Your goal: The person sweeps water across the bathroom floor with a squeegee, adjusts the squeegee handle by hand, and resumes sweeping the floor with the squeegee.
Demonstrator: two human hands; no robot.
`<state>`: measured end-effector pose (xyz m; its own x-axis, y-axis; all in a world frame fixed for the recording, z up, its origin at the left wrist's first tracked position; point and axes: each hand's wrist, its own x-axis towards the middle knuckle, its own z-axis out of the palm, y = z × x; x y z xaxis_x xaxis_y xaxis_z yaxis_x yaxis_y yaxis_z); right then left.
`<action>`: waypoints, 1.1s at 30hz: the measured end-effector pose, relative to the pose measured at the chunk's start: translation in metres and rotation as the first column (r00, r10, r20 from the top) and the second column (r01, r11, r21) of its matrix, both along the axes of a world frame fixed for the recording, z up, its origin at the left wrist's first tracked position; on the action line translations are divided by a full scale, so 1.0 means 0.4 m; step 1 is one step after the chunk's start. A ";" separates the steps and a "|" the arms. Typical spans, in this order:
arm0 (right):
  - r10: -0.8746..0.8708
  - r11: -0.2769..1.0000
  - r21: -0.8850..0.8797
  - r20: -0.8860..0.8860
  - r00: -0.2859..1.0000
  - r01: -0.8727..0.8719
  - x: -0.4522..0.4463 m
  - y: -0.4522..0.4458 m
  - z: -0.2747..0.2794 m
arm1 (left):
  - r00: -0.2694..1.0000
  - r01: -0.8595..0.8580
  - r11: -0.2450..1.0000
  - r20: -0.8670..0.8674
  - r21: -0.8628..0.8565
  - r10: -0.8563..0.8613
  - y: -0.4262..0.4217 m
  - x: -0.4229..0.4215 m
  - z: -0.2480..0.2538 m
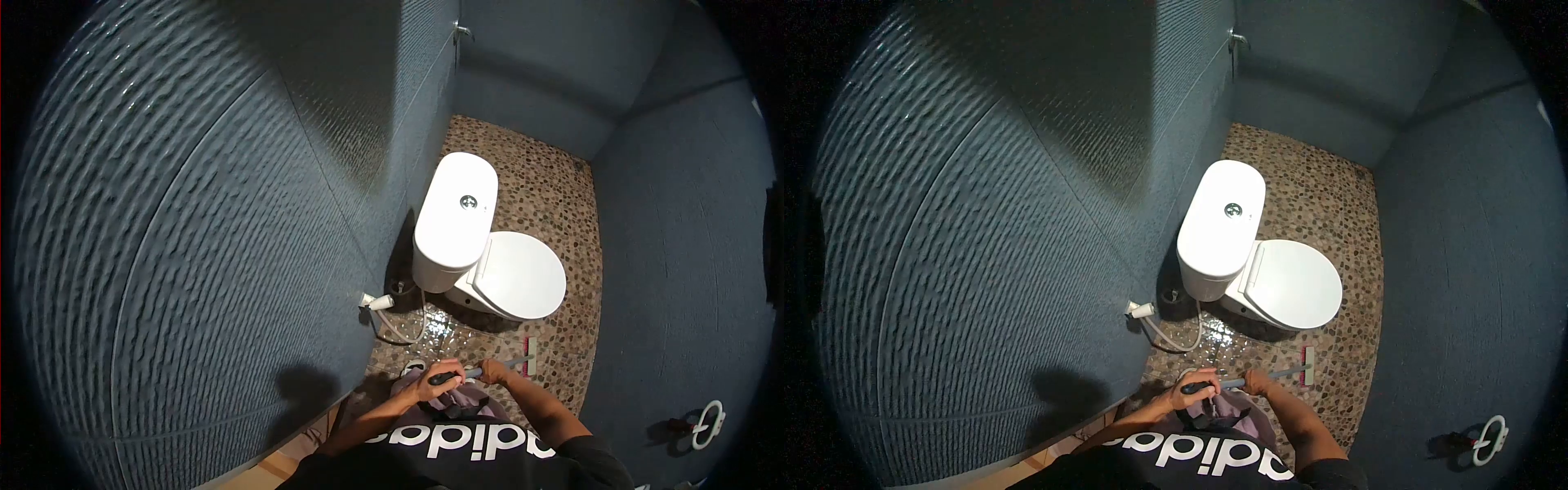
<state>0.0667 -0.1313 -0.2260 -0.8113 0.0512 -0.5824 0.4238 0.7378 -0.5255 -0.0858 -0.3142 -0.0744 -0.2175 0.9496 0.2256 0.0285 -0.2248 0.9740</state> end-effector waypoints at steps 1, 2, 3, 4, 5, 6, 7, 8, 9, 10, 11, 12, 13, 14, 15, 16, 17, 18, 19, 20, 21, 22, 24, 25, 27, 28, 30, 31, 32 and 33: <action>0.001 1.000 0.000 -0.001 1.000 -0.001 0.001 -0.002 -0.022 | 1.000 -0.001 1.000 -0.001 0.000 0.001 -0.009 -0.003 -0.005; 0.067 0.998 0.022 -0.013 0.998 -0.067 -0.001 -0.010 -0.047 | 1.000 0.009 1.000 0.015 -0.010 -0.009 -0.022 -0.008 -0.009; 0.133 0.990 0.045 -0.023 0.991 -0.132 0.001 -0.012 -0.070 | 0.999 0.020 1.000 0.030 -0.019 -0.019 -0.029 -0.012 -0.011; 0.133 0.990 0.043 -0.023 0.991 -0.132 -0.001 -0.010 -0.069 | 0.999 0.020 1.000 0.030 -0.020 -0.020 -0.027 -0.014 -0.003; 0.098 0.995 0.020 0.018 0.995 -0.098 -0.015 -0.014 -0.032 | 0.996 0.018 0.999 0.087 -0.048 -0.014 -0.025 -0.018 0.015; 0.065 0.998 0.000 0.060 0.996 -0.065 -0.024 -0.017 -0.011 | 0.990 0.017 0.997 0.144 -0.075 -0.006 -0.023 -0.020 0.024; 0.065 0.998 0.000 0.058 0.996 -0.065 -0.023 -0.013 -0.014 | 0.990 0.017 0.997 0.140 -0.080 -0.006 -0.017 -0.019 0.016; 0.030 0.998 -0.050 0.031 0.999 -0.029 -0.017 -0.004 -0.019 | 0.990 0.016 0.997 0.140 -0.080 -0.004 -0.013 -0.018 0.014; -0.005 0.995 -0.101 0.005 1.000 0.006 -0.013 0.001 -0.025 | 0.992 0.021 0.996 0.125 -0.090 -0.010 -0.009 -0.018 0.014; -0.003 0.995 -0.100 0.004 1.000 0.004 -0.013 0.000 -0.034 | 0.994 0.026 0.995 0.108 -0.101 -0.015 -0.006 -0.021 0.014; 0.023 0.998 -0.057 -0.001 1.000 -0.023 -0.014 -0.003 -0.044 | 0.994 0.025 0.995 0.106 -0.099 -0.015 -0.006 -0.024 0.005; 0.050 0.999 -0.015 -0.002 0.999 -0.050 -0.012 -0.007 -0.054 | 0.996 0.010 0.999 0.085 -0.048 -0.006 -0.011 -0.025 -0.008; 0.050 0.999 -0.016 -0.001 0.999 -0.050 -0.014 -0.015 -0.055 | 0.998 -0.005 1.000 0.067 0.003 0.004 -0.016 -0.025 -0.008; 0.110 0.993 0.050 -0.005 0.994 -0.110 -0.019 -0.022 -0.056 | 0.998 -0.006 1.000 0.067 0.005 0.006 -0.020 -0.025 -0.004; 0.169 0.979 0.118 -0.009 0.986 -0.167 -0.029 -0.023 -0.056 | 0.993 0.001 1.000 0.116 -0.021 0.001 -0.025 -0.027 0.005; 0.170 0.978 0.122 -0.014 0.985 -0.167 -0.039 -0.019 -0.032 | 0.986 0.011 0.999 0.164 -0.047 -0.003 -0.026 -0.031 0.012; 0.145 0.987 0.077 0.000 0.989 -0.144 -0.046 -0.019 0.015 | 0.987 0.016 0.999 0.159 -0.050 -0.008 -0.021 -0.030 0.003; 0.121 0.992 0.031 0.017 0.992 -0.122 -0.047 -0.020 0.041 | 0.987 0.014 0.999 0.159 -0.051 -0.006 -0.014 -0.026 0.000; 0.067 0.998 0.006 -0.019 0.998 -0.067 -0.012 -0.003 -0.045 | 0.986 0.026 0.997 0.163 -0.067 -0.015 -0.003 -0.022 0.004; 0.071 0.997 0.004 -0.018 0.997 -0.071 -0.008 -0.004 -0.047 | 0.986 0.037 0.996 0.167 -0.083 -0.023 0.002 -0.018 0.006; 0.120 0.992 0.042 0.047 0.992 -0.122 -0.009 0.003 -0.047 | 0.992 0.043 0.997 0.120 -0.065 -0.035 0.003 -0.018 0.008; 0.163 0.982 0.075 0.113 0.980 -0.172 -0.012 0.005 -0.025 | 0.993 0.040 0.997 0.118 -0.064 -0.032 -0.001 -0.021 0.014; 0.004 0.996 -0.091 0.062 0.998 0.002 -0.059 -0.059 0.109 | 0.987 0.063 0.993 0.155 -0.103 -0.046 -0.013 -0.033 0.026; -0.034 0.999 -0.027 -0.061 0.998 0.033 -0.074 -0.092 0.123 | 0.975 0.073 0.989 0.220 -0.129 -0.043 -0.023 -0.042 0.008; -0.067 0.997 0.035 -0.181 0.981 0.075 -0.085 -0.117 0.124 | 0.969 0.071 0.993 0.245 -0.099 -0.045 -0.029 -0.065 0.021; -0.066 0.997 0.017 -0.205 0.977 0.071 -0.087 -0.122 0.115 | 0.962 0.065 0.995 0.268 -0.072 -0.043 -0.029 -0.068 0.025; -0.062 0.998 0.001 -0.232 0.971 0.064 -0.086 -0.116 0.085 | 0.961 0.069 0.995 0.274 -0.072 -0.047 -0.025 -0.066 0.007; -0.098 0.994 0.031 -0.174 0.980 0.105 -0.082 -0.115 0.078 | 0.957 0.079 0.993 0.285 -0.091 -0.050 -0.023 -0.061 0.001; -0.137 0.987 0.063 -0.114 0.984 0.145 -0.078 -0.114 0.070 | 0.953 0.089 0.990 0.298 -0.110 -0.052 -0.022 -0.054 -0.003; -0.136 0.987 0.065 -0.116 0.984 0.144 -0.073 -0.110 0.064 | 0.961 0.079 0.990 0.272 -0.113 -0.045 -0.023 -0.045 -0.002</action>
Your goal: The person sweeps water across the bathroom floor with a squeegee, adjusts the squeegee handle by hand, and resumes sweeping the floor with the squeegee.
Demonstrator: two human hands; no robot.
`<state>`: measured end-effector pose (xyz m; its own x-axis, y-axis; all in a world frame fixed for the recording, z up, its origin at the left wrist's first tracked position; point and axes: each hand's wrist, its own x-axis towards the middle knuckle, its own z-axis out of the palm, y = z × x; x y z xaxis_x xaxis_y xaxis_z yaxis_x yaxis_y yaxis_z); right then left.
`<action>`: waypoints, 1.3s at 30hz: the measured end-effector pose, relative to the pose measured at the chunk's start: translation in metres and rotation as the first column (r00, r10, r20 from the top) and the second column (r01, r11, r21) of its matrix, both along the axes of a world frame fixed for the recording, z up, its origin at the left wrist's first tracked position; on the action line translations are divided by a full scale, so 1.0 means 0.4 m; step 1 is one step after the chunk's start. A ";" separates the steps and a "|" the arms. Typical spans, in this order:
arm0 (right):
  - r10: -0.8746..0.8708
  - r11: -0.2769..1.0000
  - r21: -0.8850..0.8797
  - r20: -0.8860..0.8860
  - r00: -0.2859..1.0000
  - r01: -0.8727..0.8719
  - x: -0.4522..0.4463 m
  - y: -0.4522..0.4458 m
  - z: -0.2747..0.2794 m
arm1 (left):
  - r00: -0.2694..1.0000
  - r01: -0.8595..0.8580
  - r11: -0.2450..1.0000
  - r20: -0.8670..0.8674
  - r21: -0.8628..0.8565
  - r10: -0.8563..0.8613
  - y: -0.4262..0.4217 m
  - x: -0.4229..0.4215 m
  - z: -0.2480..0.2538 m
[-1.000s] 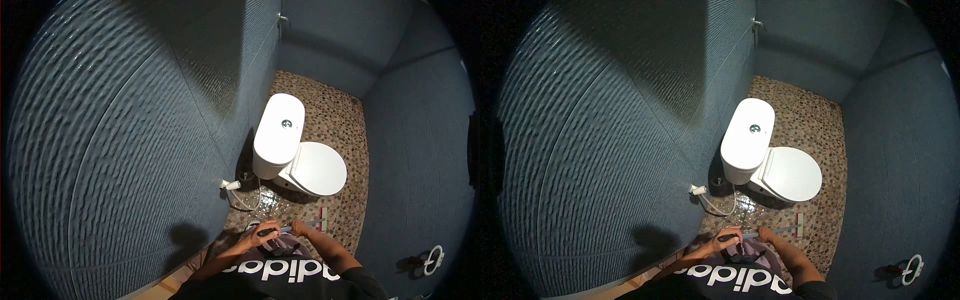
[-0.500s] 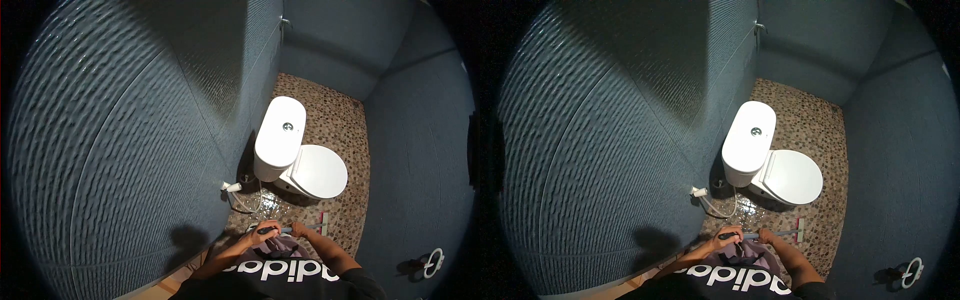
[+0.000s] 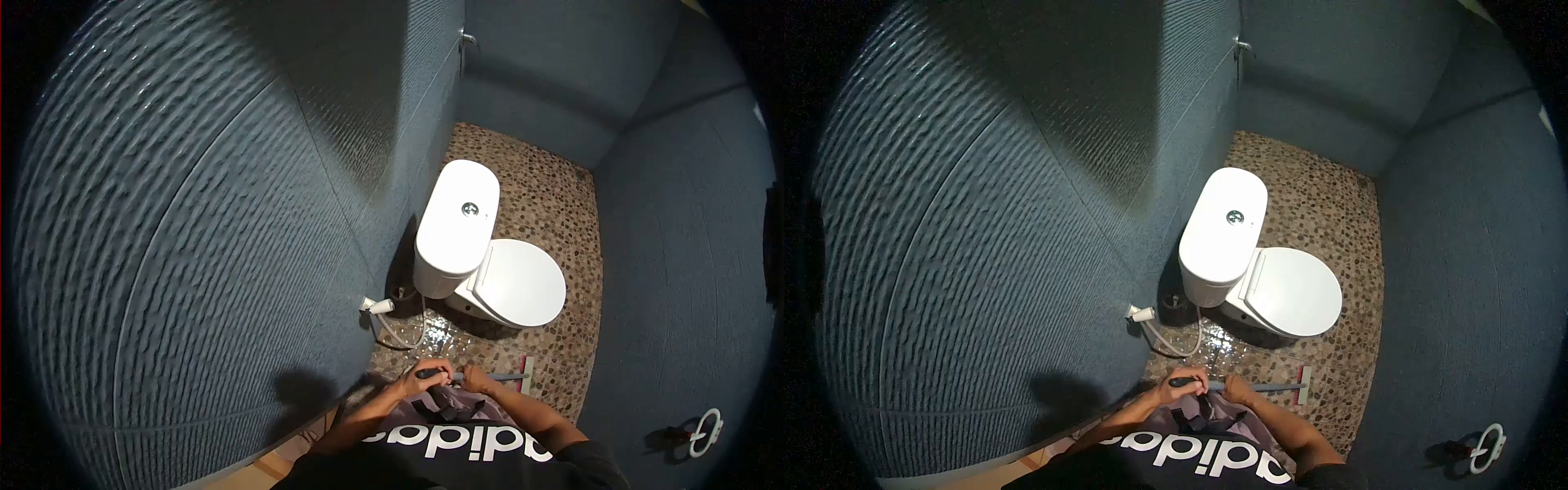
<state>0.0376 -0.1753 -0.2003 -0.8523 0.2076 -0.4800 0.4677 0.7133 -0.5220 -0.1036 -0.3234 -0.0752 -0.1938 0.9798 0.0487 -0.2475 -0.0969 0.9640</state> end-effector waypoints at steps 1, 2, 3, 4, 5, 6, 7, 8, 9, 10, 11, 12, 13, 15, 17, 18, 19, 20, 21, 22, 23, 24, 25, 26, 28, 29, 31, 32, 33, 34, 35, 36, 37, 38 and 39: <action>0.071 0.997 0.007 0.028 0.997 -0.071 -0.003 -0.001 0.033 | 1.000 0.000 1.000 -0.001 0.002 0.000 -0.004 0.004 0.007; 0.140 0.990 0.011 0.058 0.988 -0.141 -0.006 -0.005 0.051 | 0.999 -0.012 1.000 -0.040 0.021 0.013 -0.011 0.005 0.013; 0.138 0.990 0.010 0.061 0.989 -0.139 -0.006 -0.012 0.037 | 0.997 -0.023 0.999 -0.078 0.039 0.026 -0.020 0.005 0.015; 0.174 0.985 0.002 -0.008 0.985 -0.174 -0.011 -0.020 0.024 | 0.997 -0.004 0.999 -0.074 0.050 0.008 -0.026 -0.002 0.013; 0.209 0.978 -0.006 -0.075 0.975 -0.210 -0.011 -0.028 0.014 | 0.998 -0.002 0.999 -0.069 0.050 0.006 -0.029 -0.003 0.015; 0.190 0.982 -0.015 -0.030 0.981 -0.190 -0.013 -0.029 0.005 | 0.999 -0.017 0.999 -0.034 0.033 0.018 -0.032 -0.005 0.020; 0.190 0.982 -0.017 -0.029 0.981 -0.191 -0.016 -0.027 0.019 | 0.999 -0.032 0.999 -0.002 0.017 0.032 -0.034 -0.006 0.023; 0.179 0.984 -0.004 0.029 0.983 -0.179 -0.020 -0.024 0.037 | 1.000 -0.024 1.000 -0.002 0.011 0.024 -0.031 -0.007 0.016; 0.167 0.986 0.011 0.087 0.982 -0.168 -0.021 -0.021 0.048 | 1.000 -0.025 1.000 -0.003 0.012 0.025 -0.023 -0.004 0.006; 0.168 0.985 0.012 0.087 0.982 -0.170 -0.016 -0.017 0.053 | 1.000 -0.024 1.000 0.007 0.010 0.024 -0.016 0.004 -0.004; 0.155 0.988 -0.007 0.090 0.984 -0.155 -0.009 -0.011 0.055 | 1.000 -0.023 1.000 0.017 0.008 0.023 -0.011 0.011 -0.013; 0.142 0.990 -0.024 0.092 0.986 -0.140 -0.005 -0.006 0.059 | 0.998 -0.022 0.999 -0.051 0.034 0.024 -0.008 0.016 -0.018; 0.143 0.990 -0.023 0.091 0.985 -0.141 -0.010 -0.009 0.074 | 0.998 -0.023 0.999 -0.052 0.035 0.025 -0.010 0.014 -0.016; 0.151 0.988 -0.059 0.125 0.981 -0.144 -0.021 -0.021 0.107 | 0.999 -0.021 1.000 -0.034 0.017 0.022 -0.020 0.014 -0.008; 0.144 0.989 -0.041 0.094 0.985 -0.140 -0.019 -0.032 0.064 | 1.000 -0.018 1.000 -0.002 -0.004 0.018 -0.034 0.004 -0.011; 0.136 0.991 -0.023 0.059 0.989 -0.135 -0.017 -0.034 0.042 | 0.999 -0.013 1.000 0.028 -0.024 0.014 -0.037 0.000 -0.011; 0.136 0.991 -0.022 0.058 0.989 -0.135 -0.020 -0.033 0.052 | 1.000 -0.013 1.000 0.027 -0.023 0.014 -0.033 -0.001 -0.005; 0.123 0.992 -0.026 0.047 0.991 -0.122 -0.020 -0.027 0.064 | 0.998 -0.013 1.000 0.064 -0.028 0.014 -0.026 0.001 0.006; 0.110 0.994 -0.030 0.036 0.993 -0.108 -0.022 -0.024 0.078 | 0.995 -0.011 0.999 0.100 -0.033 0.015 -0.021 0.002 0.012; 0.110 0.994 -0.029 0.036 0.993 -0.109 -0.023 -0.022 0.090 | 0.995 -0.012 0.999 0.100 -0.032 0.015 -0.017 0.004 0.006; 0.103 0.994 -0.049 0.095 0.990 -0.099 -0.025 -0.020 0.103 | 0.997 -0.006 1.000 0.074 -0.025 0.007 -0.015 0.007 -0.004; 0.096 0.994 -0.068 0.152 0.984 -0.087 -0.027 -0.018 0.109 | 0.999 0.001 1.000 0.045 -0.017 -0.001 -0.014 0.008 -0.009; 0.095 0.994 -0.066 0.150 0.984 -0.086 -0.026 -0.019 0.097 | 0.999 0.003 1.000 0.044 -0.015 -0.002 -0.017 0.005 -0.006; 0.134 0.990 -0.054 0.121 0.984 -0.128 -0.024 -0.025 0.076 | 1.000 0.003 1.000 0.030 -0.016 -0.003 -0.027 0.000 -0.001; 0.196 0.980 -0.053 0.106 0.975 -0.191 -0.039 -0.039 0.095 | 1.000 0.005 1.000 0.019 -0.016 -0.004 -0.041 -0.007 -0.004; 0.194 0.980 -0.053 0.106 0.975 -0.190 -0.040 -0.043 0.093 | 1.000 0.002 1.000 0.022 -0.021 -0.001 -0.048 -0.011 -0.012; 0.094 0.994 -0.066 0.092 0.991 -0.088 -0.039 -0.050 0.078 | 1.000 0.000 1.000 0.023 -0.027 0.001 -0.046 -0.014 -0.011; 0.094 0.994 -0.067 0.090 0.992 -0.088 -0.034 -0.044 0.058 | 0.999 0.007 0.999 0.045 -0.036 -0.006 -0.037 -0.013 -0.002; 0.099 0.994 -0.063 0.094 0.991 -0.093 -0.022 -0.031 0.032 | 0.998 0.014 0.999 0.068 -0.045 -0.011 -0.030 -0.012 0.003; 0.105 0.993 -0.060 0.101 0.989 -0.099 -0.019 -0.027 0.030 | 0.998 0.013 0.999 0.069 -0.046 -0.010 -0.028 -0.009 0.001; 0.105 0.993 -0.060 0.101 0.989 -0.099 -0.016 -0.027 0.029 | 0.999 0.019 0.999 0.032 -0.034 -0.018 -0.025 -0.007 -0.001; 0.158 0.987 -0.053 0.102 0.982 -0.153 -0.014 -0.027 0.028 | 1.000 0.027 0.999 -0.006 -0.022 -0.027 -0.022 -0.008 -0.002; 0.208 0.978 -0.045 0.103 0.973 -0.205 -0.017 -0.027 0.032 | 1.000 0.029 0.999 -0.009 -0.021 -0.029 -0.027 -0.011 -0.003; 0.207 0.978 -0.046 0.103 0.973 -0.203 -0.017 -0.036 0.020 | 1.000 0.023 0.999 -0.007 -0.029 -0.023 -0.042 -0.012 -0.003; 0.184 0.982 -0.049 0.068 0.981 -0.181 -0.019 -0.050 -0.004 | 1.000 0.017 0.999 -0.004 -0.037 -0.017 -0.056 -0.016 -0.002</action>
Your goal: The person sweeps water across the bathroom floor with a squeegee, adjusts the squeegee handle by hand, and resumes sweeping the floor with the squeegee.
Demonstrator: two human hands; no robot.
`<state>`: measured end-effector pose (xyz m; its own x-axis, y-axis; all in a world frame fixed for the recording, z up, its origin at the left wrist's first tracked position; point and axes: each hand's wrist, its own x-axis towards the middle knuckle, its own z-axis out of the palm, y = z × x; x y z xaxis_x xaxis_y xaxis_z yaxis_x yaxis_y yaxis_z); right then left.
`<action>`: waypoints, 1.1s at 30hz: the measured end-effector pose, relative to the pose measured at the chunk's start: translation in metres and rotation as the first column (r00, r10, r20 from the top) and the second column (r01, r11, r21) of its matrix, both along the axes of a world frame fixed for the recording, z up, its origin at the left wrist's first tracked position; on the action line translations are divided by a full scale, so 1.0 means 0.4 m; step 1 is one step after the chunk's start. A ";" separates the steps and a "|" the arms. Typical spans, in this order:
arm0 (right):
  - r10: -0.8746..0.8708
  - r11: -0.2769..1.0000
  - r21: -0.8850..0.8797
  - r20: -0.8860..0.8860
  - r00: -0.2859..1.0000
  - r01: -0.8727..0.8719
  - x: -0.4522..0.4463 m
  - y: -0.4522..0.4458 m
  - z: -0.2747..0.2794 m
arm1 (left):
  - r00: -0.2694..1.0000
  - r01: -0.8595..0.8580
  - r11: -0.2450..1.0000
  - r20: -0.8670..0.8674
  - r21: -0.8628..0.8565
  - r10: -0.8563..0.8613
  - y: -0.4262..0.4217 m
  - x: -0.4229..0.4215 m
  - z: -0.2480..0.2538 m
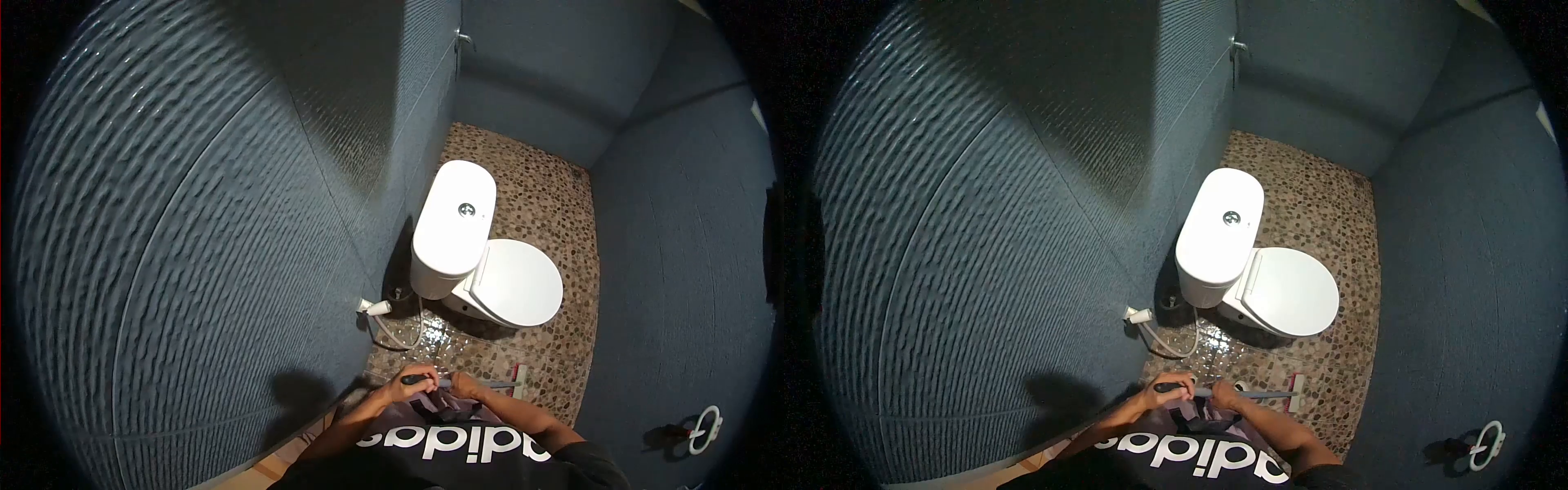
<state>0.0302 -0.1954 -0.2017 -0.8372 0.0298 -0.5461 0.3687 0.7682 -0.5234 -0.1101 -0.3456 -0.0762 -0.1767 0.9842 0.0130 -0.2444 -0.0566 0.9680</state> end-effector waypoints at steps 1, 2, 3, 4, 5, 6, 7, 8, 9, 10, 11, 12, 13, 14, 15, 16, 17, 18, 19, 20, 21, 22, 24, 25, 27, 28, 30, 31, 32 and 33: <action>-0.024 1.000 -0.009 -0.033 0.999 0.023 -0.007 -0.012 0.007 | 1.000 -0.014 1.000 0.011 0.013 0.014 -0.009 -0.007 0.016; -0.025 1.000 -0.012 -0.031 0.999 0.025 -0.011 -0.012 0.016 | 1.000 -0.012 1.000 0.014 0.010 0.012 -0.006 -0.008 0.015; -0.029 0.999 -0.023 -0.001 1.000 0.029 -0.017 -0.006 0.026 | 0.998 -0.024 1.000 0.049 -0.016 0.024 -0.004 -0.009 0.012; -0.030 0.999 -0.034 0.029 0.999 0.031 -0.024 -0.005 0.040 | 0.996 -0.036 0.998 0.084 -0.043 0.040 -0.001 -0.009 0.006; -0.027 0.999 -0.037 0.030 0.999 0.028 -0.007 0.006 0.005 | 0.992 -0.030 0.999 0.123 -0.036 0.034 0.011 -0.001 -0.006; -0.061 0.994 -0.091 0.023 0.998 0.063 0.021 0.027 -0.043 | 0.992 -0.033 0.999 0.123 -0.038 0.037 0.021 0.012 -0.012; -0.096 0.985 -0.144 0.017 0.995 0.097 0.029 0.035 -0.054 | 0.995 -0.029 0.999 0.091 -0.044 0.033 0.030 0.023 -0.017; -0.094 0.985 -0.142 0.015 0.995 0.095 0.035 0.036 -0.067 | 0.998 -0.025 0.998 0.057 -0.049 0.028 0.033 0.029 -0.024; -0.017 0.996 -0.086 -0.008 1.000 0.016 0.042 0.035 -0.079 | 0.999 -0.030 0.999 0.008 -0.031 0.031 0.026 0.035 -0.037; 0.062 0.998 -0.031 -0.025 0.998 -0.063 0.044 0.024 -0.062 | 1.000 -0.030 0.999 0.006 -0.032 0.030 0.016 0.028 -0.027; 0.033 0.998 -0.055 -0.013 0.999 -0.034 0.020 -0.002 0.003 | 0.999 -0.025 0.999 0.019 -0.025 0.025 -0.004 0.018 -0.007; 0.032 0.998 -0.056 -0.012 0.999 -0.033 -0.002 -0.022 0.000 | 0.999 -0.019 1.000 0.032 -0.016 0.020 -0.021 0.005 0.004; 0.008 0.999 -0.043 0.006 1.000 -0.008 -0.018 -0.040 -0.008 | 0.999 -0.053 0.998 0.000 -0.034 0.053 -0.037 -0.009 0.000; -0.017 0.999 -0.029 0.027 1.000 0.017 -0.038 -0.057 0.014 | 0.997 -0.061 0.996 0.040 -0.068 0.063 -0.042 -0.024 0.025; -0.117 0.993 -0.027 0.041 0.992 0.118 -0.050 -0.064 0.042 | 0.996 -0.066 0.997 0.049 -0.047 0.069 -0.033 -0.033 0.022; -0.120 0.992 -0.027 0.040 0.992 0.121 -0.048 -0.054 0.042 | 0.996 -0.073 0.997 0.055 -0.025 0.074 -0.026 -0.041 0.011; -0.123 0.991 -0.052 -0.001 0.992 0.123 -0.037 -0.038 0.038 | 0.996 -0.071 0.997 0.055 -0.025 0.072 -0.015 -0.035 0.002; -0.126 0.990 -0.076 -0.045 0.991 0.122 -0.027 -0.018 0.033 | 0.992 -0.052 0.998 0.112 -0.026 0.055 0.007 -0.022 -0.006; -0.126 0.990 -0.074 -0.046 0.991 0.122 -0.003 0.001 0.007 | 0.985 -0.033 0.999 0.168 -0.025 0.036 0.025 -0.009 -0.011; -0.098 0.992 -0.081 -0.031 0.995 0.095 0.034 0.016 -0.046 | 0.985 -0.033 0.999 0.167 -0.023 0.036 0.031 0.004 -0.011; -0.070 0.994 -0.088 -0.019 0.997 0.068 0.049 0.025 -0.076 | 0.996 -0.003 1.000 0.089 -0.030 0.005 0.032 0.018 -0.011; -0.072 0.994 -0.088 -0.021 0.997 0.070 0.053 0.020 -0.071 | 1.000 0.028 0.999 0.012 -0.040 -0.027 0.029 0.029 -0.013; -0.031 0.999 -0.011 -0.054 0.998 0.031 0.055 -0.008 -0.021 | 0.999 0.033 0.999 0.007 -0.004 -0.033 0.007 0.023 -0.015; 0.048 0.998 -0.045 -0.033 0.998 -0.050 0.033 -0.017 -0.024 | 0.999 0.028 0.999 0.033 -0.026 -0.027 -0.007 0.011 -0.005; -0.035 0.998 -0.044 -0.009 0.999 0.034 -0.009 -0.046 0.007 | 0.998 0.011 0.998 0.061 -0.062 -0.007 -0.021 -0.016 -0.002; -0.115 0.993 -0.039 0.008 0.993 0.116 -0.025 -0.051 0.029 | 0.995 -0.031 0.999 0.093 -0.043 0.035 -0.017 -0.023 0.007; -0.126 0.990 -0.061 0.065 0.990 0.130 -0.034 -0.039 0.056 | 0.998 -0.023 1.000 0.066 -0.015 0.024 0.005 -0.033 -0.004; -0.132 0.990 -0.048 0.016 0.991 0.132 -0.020 -0.028 0.042 | 0.998 -0.026 1.000 0.064 -0.017 0.027 0.014 -0.025 -0.013; -0.137 0.990 -0.035 -0.035 0.990 0.135 -0.004 -0.015 0.022 | 0.995 -0.022 1.000 0.095 -0.008 0.022 0.026 -0.011 -0.023; -0.143 0.982 -0.125 -0.010 0.990 0.141 0.016 -0.002 -0.006 | 0.992 -0.019 1.000 0.126 0.002 0.019 0.031 0.004 -0.030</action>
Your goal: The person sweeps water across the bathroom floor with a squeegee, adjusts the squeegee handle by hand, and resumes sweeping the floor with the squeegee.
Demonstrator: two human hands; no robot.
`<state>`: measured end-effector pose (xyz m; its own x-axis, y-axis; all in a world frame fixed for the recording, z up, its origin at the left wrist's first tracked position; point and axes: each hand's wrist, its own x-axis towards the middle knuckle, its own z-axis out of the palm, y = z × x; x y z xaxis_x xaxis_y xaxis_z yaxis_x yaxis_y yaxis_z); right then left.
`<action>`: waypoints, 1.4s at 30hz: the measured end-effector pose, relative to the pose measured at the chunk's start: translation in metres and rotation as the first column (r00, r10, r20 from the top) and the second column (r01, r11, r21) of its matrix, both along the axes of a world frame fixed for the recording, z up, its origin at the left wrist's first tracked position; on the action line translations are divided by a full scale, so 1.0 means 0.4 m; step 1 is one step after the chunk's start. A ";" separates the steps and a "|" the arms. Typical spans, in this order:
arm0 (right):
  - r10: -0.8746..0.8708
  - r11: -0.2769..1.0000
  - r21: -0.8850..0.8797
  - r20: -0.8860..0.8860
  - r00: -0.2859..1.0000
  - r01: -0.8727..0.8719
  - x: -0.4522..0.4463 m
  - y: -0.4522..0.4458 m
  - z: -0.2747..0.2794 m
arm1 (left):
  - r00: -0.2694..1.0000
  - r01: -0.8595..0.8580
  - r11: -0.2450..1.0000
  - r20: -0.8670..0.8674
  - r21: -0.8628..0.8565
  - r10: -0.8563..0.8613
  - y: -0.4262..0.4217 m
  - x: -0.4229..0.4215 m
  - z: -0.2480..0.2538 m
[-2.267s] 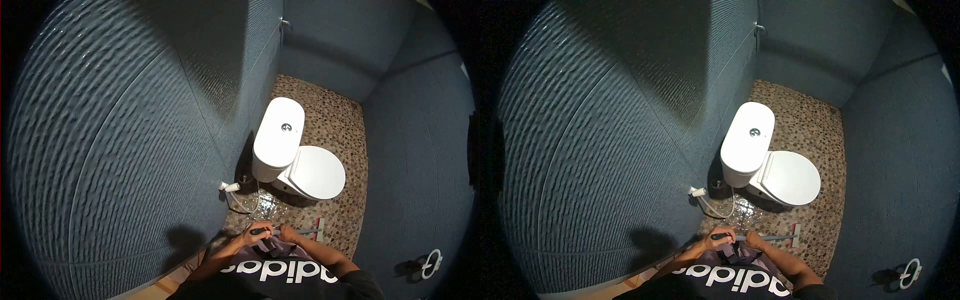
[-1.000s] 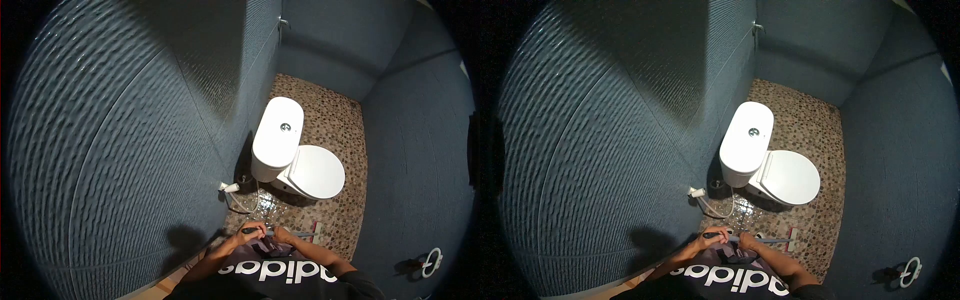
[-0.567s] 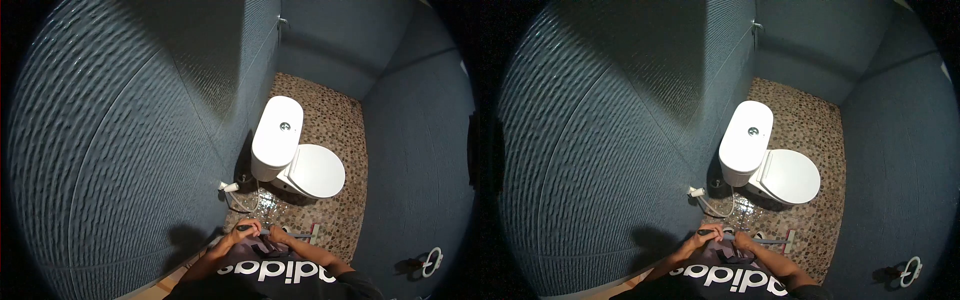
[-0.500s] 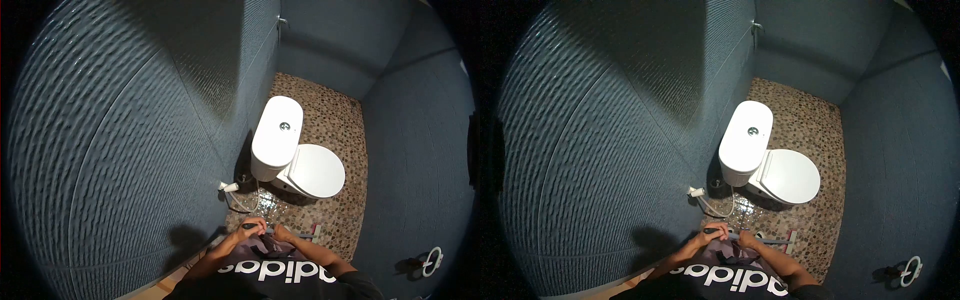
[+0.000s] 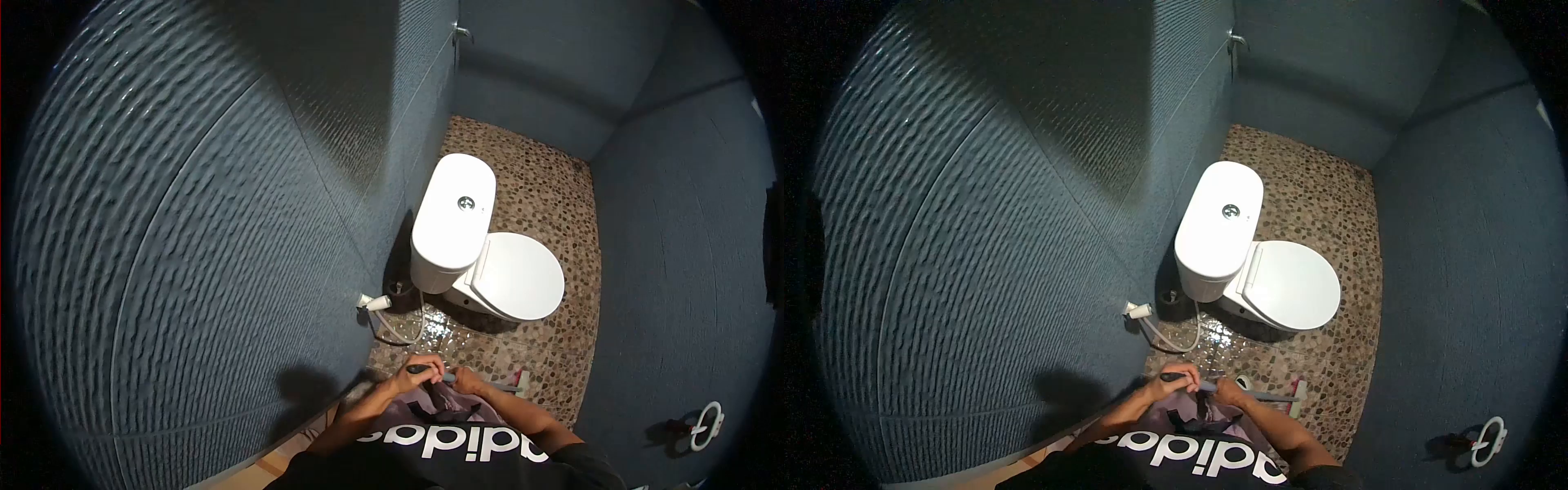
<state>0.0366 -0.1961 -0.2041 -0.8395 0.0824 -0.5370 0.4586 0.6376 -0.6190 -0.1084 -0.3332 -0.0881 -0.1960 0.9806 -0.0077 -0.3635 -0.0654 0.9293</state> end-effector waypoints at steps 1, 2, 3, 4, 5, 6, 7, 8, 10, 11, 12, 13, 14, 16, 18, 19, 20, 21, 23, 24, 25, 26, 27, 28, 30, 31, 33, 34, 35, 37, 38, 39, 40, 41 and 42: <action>0.004 1.000 0.001 -0.003 1.000 -0.004 0.020 0.002 -0.027 | 0.998 0.006 1.000 -0.058 -0.012 -0.006 -0.002 0.014 0.001; 0.069 0.998 -0.006 -0.002 0.998 -0.069 0.034 0.002 -0.045 | 0.997 0.018 1.000 -0.081 -0.016 -0.019 -0.014 0.022 -0.002; 0.132 0.991 -0.012 -0.001 0.991 -0.132 0.042 0.003 -0.065 | 0.994 0.031 0.999 -0.102 -0.020 -0.033 -0.024 0.026 -0.002; 0.131 0.990 0.052 0.061 0.990 -0.134 0.019 -0.019 0.004 | 0.994 0.030 0.999 -0.103 -0.021 -0.032 -0.038 0.018 0.009; 0.132 0.989 0.051 0.060 0.989 -0.135 -0.008 -0.039 0.021 | 0.996 0.019 0.998 -0.084 -0.063 -0.024 -0.060 0.004 0.025; 0.164 0.985 0.056 0.033 0.986 -0.165 -0.030 -0.057 0.030 | 0.998 0.011 0.994 -0.065 -0.106 -0.017 -0.080 -0.014 0.035; 0.193 0.979 0.064 0.006 0.981 -0.193 -0.055 -0.074 0.047 | 0.997 0.005 0.996 -0.081 -0.088 -0.013 -0.091 -0.036 0.034; 0.155 0.985 0.072 0.027 0.988 -0.157 -0.085 -0.088 0.106 | 0.997 -0.014 0.997 -0.078 -0.072 0.008 -0.094 -0.053 0.061; 0.088 0.995 0.041 0.036 0.995 -0.090 -0.103 -0.083 0.176 | 0.995 -0.047 0.998 -0.095 -0.038 0.044 -0.080 -0.070 0.089; 0.025 1.000 0.010 0.042 0.999 -0.025 -0.108 -0.080 0.190 | 0.994 -0.046 0.998 -0.097 -0.036 0.042 -0.070 -0.066 0.083; 0.023 1.000 0.012 0.039 0.999 -0.024 -0.099 -0.071 0.175 | 0.999 -0.016 0.999 -0.036 -0.041 0.014 -0.055 -0.057 0.068; 0.070 0.996 0.046 0.077 0.995 -0.074 -0.077 -0.053 0.141 | 1.000 0.015 0.999 0.025 -0.044 -0.013 -0.040 -0.046 0.047; 0.115 0.989 0.080 0.116 0.987 -0.124 -0.055 -0.035 0.109 | 0.999 0.002 1.000 -0.054 0.008 -0.002 -0.029 -0.029 -0.002; 0.129 0.989 0.069 0.032 0.991 -0.131 0.019 -0.016 0.004 | 0.999 0.039 0.997 -0.002 -0.064 -0.039 -0.022 0.012 -0.002; 0.147 0.988 0.059 -0.061 0.987 -0.143 0.030 -0.018 0.018 | 0.998 0.057 0.997 -0.030 -0.052 -0.058 -0.023 0.013 0.007; 0.145 0.988 0.058 -0.062 0.987 -0.142 0.011 -0.031 0.036 | 0.998 0.052 0.996 -0.040 -0.070 -0.055 -0.037 0.003 0.018; 0.116 0.992 0.054 -0.055 0.992 -0.113 -0.009 -0.049 0.048 | 0.997 0.047 0.995 -0.051 -0.090 -0.052 -0.053 -0.009 0.028; 0.085 0.995 0.049 -0.047 0.995 -0.083 -0.029 -0.065 0.055 | 0.997 0.049 0.994 -0.051 -0.093 -0.053 -0.065 -0.027 0.040; 0.096 0.995 0.022 -0.032 0.995 -0.095 -0.075 -0.074 0.077 | 0.997 -0.014 0.997 -0.078 -0.081 0.008 -0.073 -0.068 0.064; 0.026 1.000 0.010 -0.028 0.999 -0.026 -0.091 -0.072 0.108 | 0.999 -0.037 0.998 0.006 -0.042 0.037 -0.065 -0.074 0.062; -0.043 0.999 -0.002 -0.025 0.999 0.043 -0.098 -0.071 0.126 | 0.999 -0.035 0.998 0.006 -0.044 0.035 -0.056 -0.072 0.059; 0.005 1.000 0.023 -0.016 1.000 -0.004 -0.085 -0.056 0.043 | 0.999 -0.027 0.997 -0.041 -0.072 0.024 -0.044 -0.066 0.056; 0.007 1.000 0.026 -0.021 1.000 -0.006 -0.055 -0.039 -0.004 | 0.996 -0.024 0.995 -0.093 -0.095 0.015 -0.024 -0.063 0.051; 0.062 0.996 0.065 -0.038 0.997 -0.060 -0.023 -0.020 -0.041 | 0.999 -0.027 0.997 0.038 -0.072 0.029 -0.015 -0.035 0.005; 0.138 0.989 0.050 0.007 0.990 -0.138 0.007 0.011 -0.006 | 0.999 0.007 0.998 -0.039 -0.058 -0.009 -0.008 0.006 -0.032; 0.141 0.989 0.054 0.003 0.990 -0.141 0.007 0.008 -0.019 | 0.995 0.018 0.999 -0.100 -0.041 -0.022 -0.009 0.018 -0.018; 0.159 0.987 -0.012 -0.028 0.987 -0.159 0.026 -0.003 -0.058 | 0.994 0.008 0.998 -0.108 -0.057 -0.014 -0.030 0.009 -0.005; 0.125 0.988 0.089 0.003 0.992 -0.125 0.000 -0.029 -0.020 | 0.996 0.001 0.997 -0.093 -0.078 -0.009 -0.046 -0.012 0.017; 0.126 0.988 0.090 0.006 0.992 -0.126 -0.038 -0.047 0.011 | 0.997 -0.005 0.995 -0.076 -0.101 -0.003 -0.060 -0.033 0.038; 0.083 0.993 0.080 0.035 0.996 -0.086 -0.102 -0.063 0.063 | 0.997 -0.055 0.996 -0.054 -0.071 0.051 -0.064 -0.075 0.065; 0.084 0.993 0.081 0.033 0.996 -0.086 -0.111 -0.052 0.082 | 0.998 -0.064 0.995 -0.009 -0.080 0.063 -0.052 -0.085 0.072; 0.041 0.997 0.062 0.003 0.999 -0.041 -0.119 -0.044 0.100 | 0.997 -0.071 0.994 0.036 -0.089 0.074 -0.042 -0.090 0.076; -0.002 0.999 0.040 -0.027 1.000 0.003 -0.123 -0.039 0.107 | 0.997 -0.071 0.994 0.033 -0.088 0.075 -0.032 -0.084 0.074; 0.001 0.999 0.043 -0.032 0.999 0.000 -0.116 -0.028 0.097 | 0.998 -0.065 0.995 0.021 -0.073 0.066 -0.013 -0.075 0.066; 0.038 0.994 0.104 -0.070 0.997 -0.030 -0.090 -0.012 0.070 | 0.998 -0.060 0.997 0.009 -0.057 0.060 0.002 -0.064 0.054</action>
<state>0.0007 -0.2009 -0.1762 -0.8788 0.1046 -0.4657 0.3924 0.7139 -0.5800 -0.1340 -0.3324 -0.0666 -0.2539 0.9650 -0.0654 -0.3708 -0.0346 0.9281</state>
